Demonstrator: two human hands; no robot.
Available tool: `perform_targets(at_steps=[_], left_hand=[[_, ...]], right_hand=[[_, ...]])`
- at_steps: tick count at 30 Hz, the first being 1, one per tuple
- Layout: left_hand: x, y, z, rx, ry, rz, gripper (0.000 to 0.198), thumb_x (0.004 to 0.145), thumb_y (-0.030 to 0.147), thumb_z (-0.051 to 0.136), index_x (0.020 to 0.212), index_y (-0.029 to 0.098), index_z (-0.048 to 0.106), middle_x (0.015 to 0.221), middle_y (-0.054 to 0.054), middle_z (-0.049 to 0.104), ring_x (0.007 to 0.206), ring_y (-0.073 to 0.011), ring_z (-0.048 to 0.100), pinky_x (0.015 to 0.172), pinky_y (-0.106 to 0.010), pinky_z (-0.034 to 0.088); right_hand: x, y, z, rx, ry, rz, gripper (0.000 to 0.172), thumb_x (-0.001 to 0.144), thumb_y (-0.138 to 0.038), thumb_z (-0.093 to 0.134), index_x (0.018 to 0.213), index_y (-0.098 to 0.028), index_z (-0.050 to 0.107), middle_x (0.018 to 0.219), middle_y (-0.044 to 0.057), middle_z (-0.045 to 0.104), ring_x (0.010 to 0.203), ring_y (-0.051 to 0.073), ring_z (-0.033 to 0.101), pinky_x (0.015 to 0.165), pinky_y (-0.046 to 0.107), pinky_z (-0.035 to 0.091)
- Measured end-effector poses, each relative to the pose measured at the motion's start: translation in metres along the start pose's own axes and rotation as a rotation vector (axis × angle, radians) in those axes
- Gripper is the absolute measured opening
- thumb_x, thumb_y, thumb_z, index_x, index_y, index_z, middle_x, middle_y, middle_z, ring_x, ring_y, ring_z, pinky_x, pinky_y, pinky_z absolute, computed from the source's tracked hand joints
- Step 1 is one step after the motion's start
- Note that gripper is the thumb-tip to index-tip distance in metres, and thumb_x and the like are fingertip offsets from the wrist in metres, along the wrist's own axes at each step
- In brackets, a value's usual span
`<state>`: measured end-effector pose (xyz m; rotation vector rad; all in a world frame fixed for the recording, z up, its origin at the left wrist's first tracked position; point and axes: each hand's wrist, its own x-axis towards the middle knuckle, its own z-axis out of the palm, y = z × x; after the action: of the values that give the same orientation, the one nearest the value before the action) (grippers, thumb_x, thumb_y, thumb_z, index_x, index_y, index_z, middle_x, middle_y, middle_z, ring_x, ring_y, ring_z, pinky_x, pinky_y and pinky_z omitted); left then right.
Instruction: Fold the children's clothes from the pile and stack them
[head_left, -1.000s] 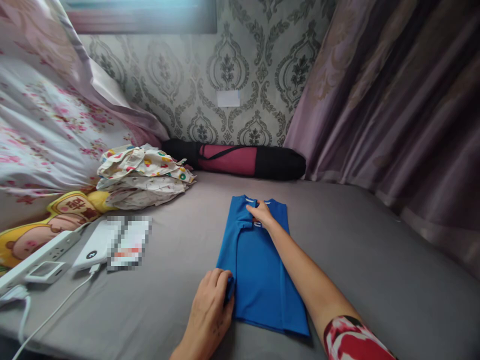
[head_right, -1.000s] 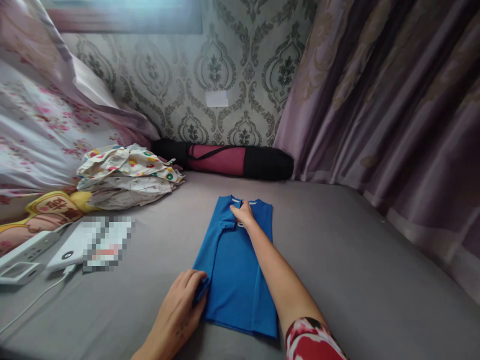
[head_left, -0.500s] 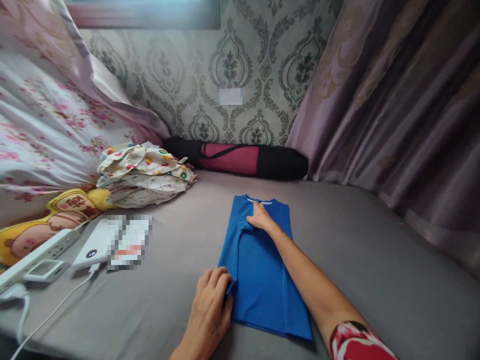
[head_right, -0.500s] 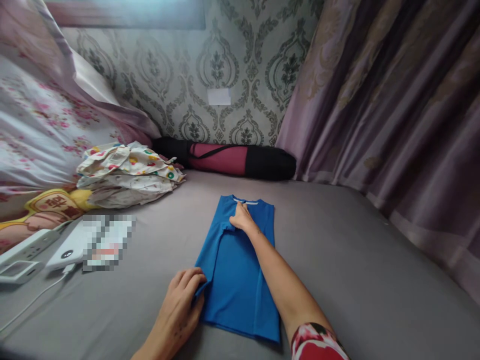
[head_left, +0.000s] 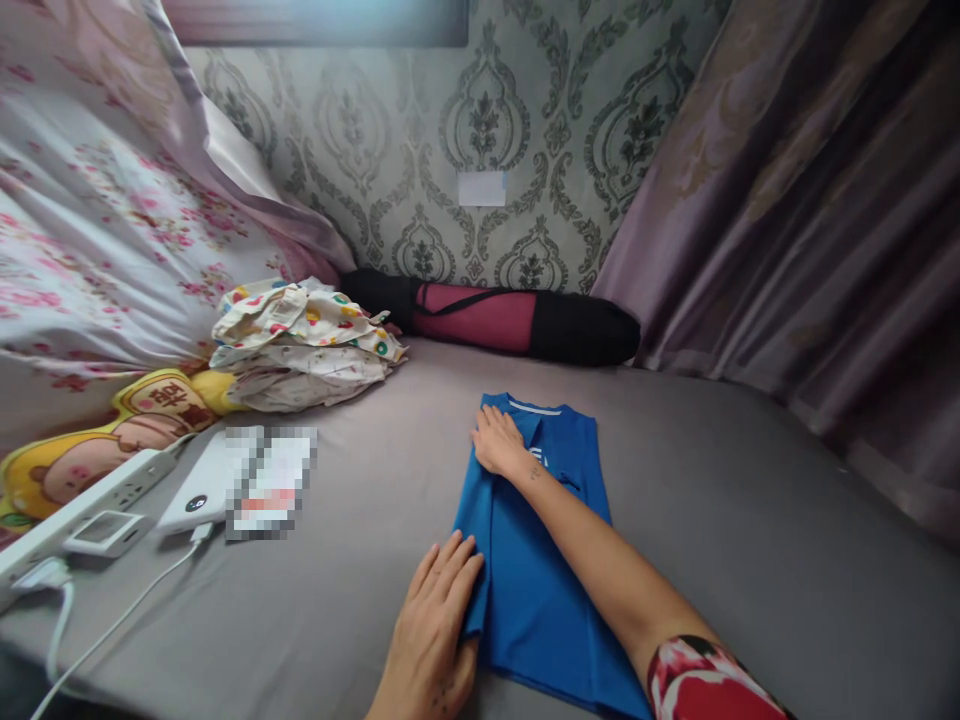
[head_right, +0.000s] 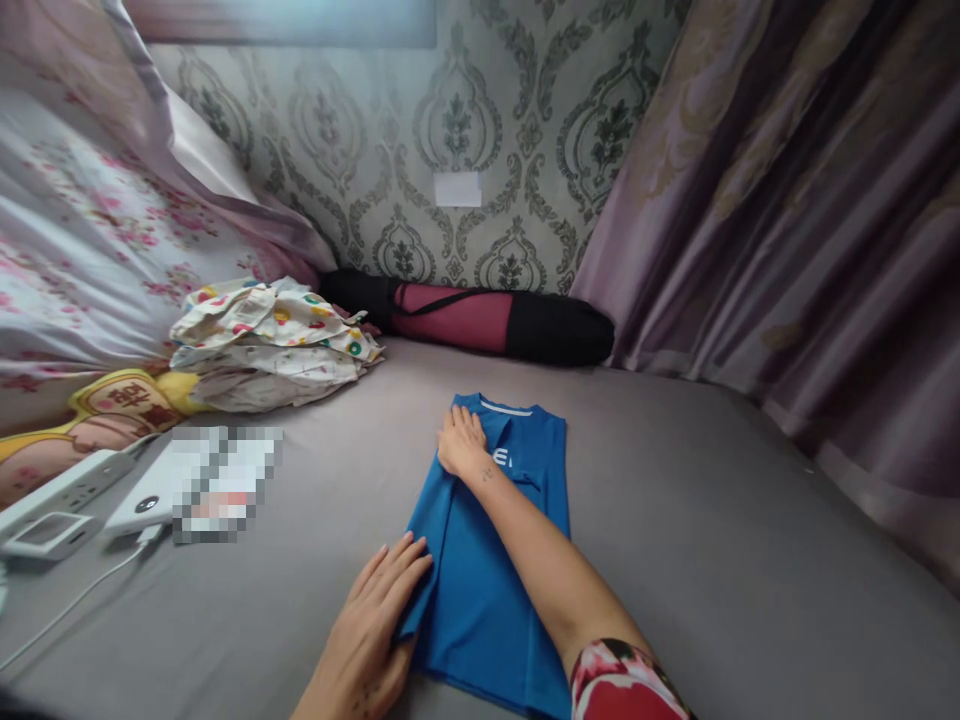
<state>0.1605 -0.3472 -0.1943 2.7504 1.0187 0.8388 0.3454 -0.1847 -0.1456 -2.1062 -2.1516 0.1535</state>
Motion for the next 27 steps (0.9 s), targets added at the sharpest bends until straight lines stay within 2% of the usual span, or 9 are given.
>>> perform_targets(at_steps=[2,5,13,20,23,27], left_hand=[[0.001,-0.001,0.002,0.027,-0.004,0.039,0.090,0.056,0.004,0.040,0.144,0.016,0.029,0.143,-0.011,0.047,0.136,-0.0262,0.038,0.108,-0.049,0.038],[0.002,-0.002,0.002,0.081,-0.017,0.092,0.094,0.054,0.005,0.040,0.147,0.014,0.026,0.141,-0.012,0.048,0.132,-0.0262,0.042,0.105,-0.049,0.042],[0.000,-0.003,-0.001,0.074,-0.076,0.125,0.086,0.063,0.004,0.039,0.148,0.012,0.026,0.143,-0.012,0.046,0.133,-0.0243,0.041,0.106,-0.044,0.043],[0.002,0.000,-0.009,-0.085,0.025,0.123,0.063,0.075,0.001,0.038,0.135,0.017,0.043,0.127,-0.009,0.062,0.124,-0.0184,0.052,0.110,-0.039,0.039],[0.006,0.007,-0.020,-0.163,0.024,0.055,0.050,0.078,0.003,0.043,0.125,0.019,0.051,0.115,-0.008,0.068,0.117,-0.0188,0.058,0.109,-0.043,0.039],[0.010,0.015,-0.034,-0.259,-0.011,-0.065,0.024,0.084,0.020,0.055,0.106,0.022,0.062,0.107,-0.008,0.070,0.109,-0.0224,0.062,0.108,-0.049,0.037]], right_hand=[[0.008,-0.001,0.012,0.048,-0.034,0.025,0.060,0.096,-0.035,0.029,0.145,0.000,0.031,0.154,0.019,0.024,0.142,0.027,0.018,0.114,0.038,0.013],[0.022,0.002,0.020,0.084,-0.072,0.065,0.066,0.096,-0.040,0.026,0.147,0.003,0.023,0.156,0.018,0.014,0.144,0.027,0.010,0.115,0.039,0.008],[0.045,0.022,0.022,0.088,-0.055,0.043,0.066,0.096,-0.043,0.023,0.148,-0.002,0.024,0.156,0.013,0.017,0.144,0.024,0.009,0.115,0.042,0.004],[0.042,0.027,0.033,0.113,0.088,0.005,0.059,0.097,-0.039,0.023,0.145,-0.006,0.032,0.154,0.011,0.027,0.142,0.022,0.018,0.115,0.040,0.006],[0.042,0.027,0.034,0.109,0.083,0.006,0.058,0.097,-0.039,0.025,0.145,-0.006,0.032,0.154,0.011,0.028,0.142,0.022,0.018,0.115,0.040,0.006],[0.044,0.028,0.024,0.123,-0.012,0.002,0.060,0.097,-0.040,0.024,0.147,-0.007,0.028,0.155,0.011,0.023,0.143,0.021,0.013,0.115,0.041,0.004]])
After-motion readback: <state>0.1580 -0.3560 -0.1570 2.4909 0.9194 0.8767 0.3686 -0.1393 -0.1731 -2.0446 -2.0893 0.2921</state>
